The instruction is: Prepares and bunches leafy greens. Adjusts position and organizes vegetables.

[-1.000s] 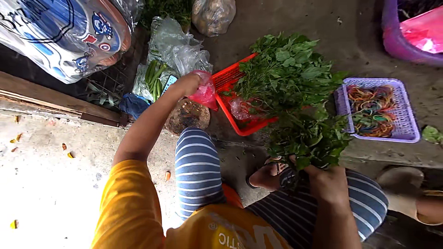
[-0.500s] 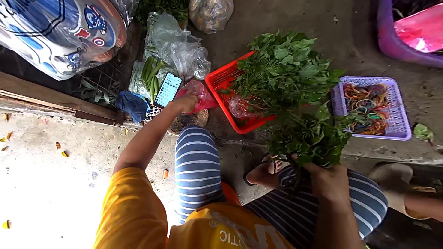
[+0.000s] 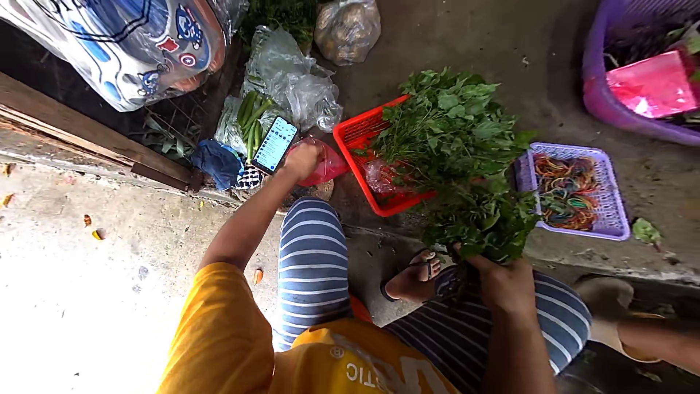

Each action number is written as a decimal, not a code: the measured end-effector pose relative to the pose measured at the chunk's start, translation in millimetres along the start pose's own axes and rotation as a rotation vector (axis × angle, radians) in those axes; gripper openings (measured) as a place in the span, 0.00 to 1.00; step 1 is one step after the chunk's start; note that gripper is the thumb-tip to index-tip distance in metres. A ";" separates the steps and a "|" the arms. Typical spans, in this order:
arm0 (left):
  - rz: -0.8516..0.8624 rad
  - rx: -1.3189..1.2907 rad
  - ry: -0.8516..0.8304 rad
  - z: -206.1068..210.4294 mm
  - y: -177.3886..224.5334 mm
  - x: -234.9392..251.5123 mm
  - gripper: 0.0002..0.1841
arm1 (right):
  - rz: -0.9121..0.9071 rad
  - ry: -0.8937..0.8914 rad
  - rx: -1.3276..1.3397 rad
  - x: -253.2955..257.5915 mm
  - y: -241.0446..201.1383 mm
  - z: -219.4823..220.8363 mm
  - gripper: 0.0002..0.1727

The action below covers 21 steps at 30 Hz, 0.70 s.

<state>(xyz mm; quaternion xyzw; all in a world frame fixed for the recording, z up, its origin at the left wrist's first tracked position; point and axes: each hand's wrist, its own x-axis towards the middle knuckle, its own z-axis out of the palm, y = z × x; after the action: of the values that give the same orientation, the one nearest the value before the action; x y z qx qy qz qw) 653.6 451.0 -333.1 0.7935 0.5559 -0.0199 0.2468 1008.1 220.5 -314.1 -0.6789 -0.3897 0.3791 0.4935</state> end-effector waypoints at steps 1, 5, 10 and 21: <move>0.038 -0.100 0.057 -10.7 0.2 -8.9 0.13 | -0.001 -0.002 0.003 -0.8 -0.3 0.2 0.30; -0.052 -0.447 0.191 -46.3 -2.7 -49.3 0.15 | -0.020 -0.021 0.007 -3.4 -3.1 -2.3 0.36; -0.270 -0.980 0.254 -45.0 -40.9 -58.9 0.17 | -0.065 -0.027 0.060 -9.5 -3.7 -6.4 0.37; 0.079 0.179 0.132 29.0 -20.7 -23.6 0.11 | -0.067 -0.024 0.093 -16.4 -1.3 -13.5 0.36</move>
<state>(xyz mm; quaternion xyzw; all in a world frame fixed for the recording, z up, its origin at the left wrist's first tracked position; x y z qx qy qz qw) 633.2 423.8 -358.9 0.8333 0.5351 -0.0074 0.1386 1013.4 200.9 -307.7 -0.6374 -0.3999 0.3881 0.5321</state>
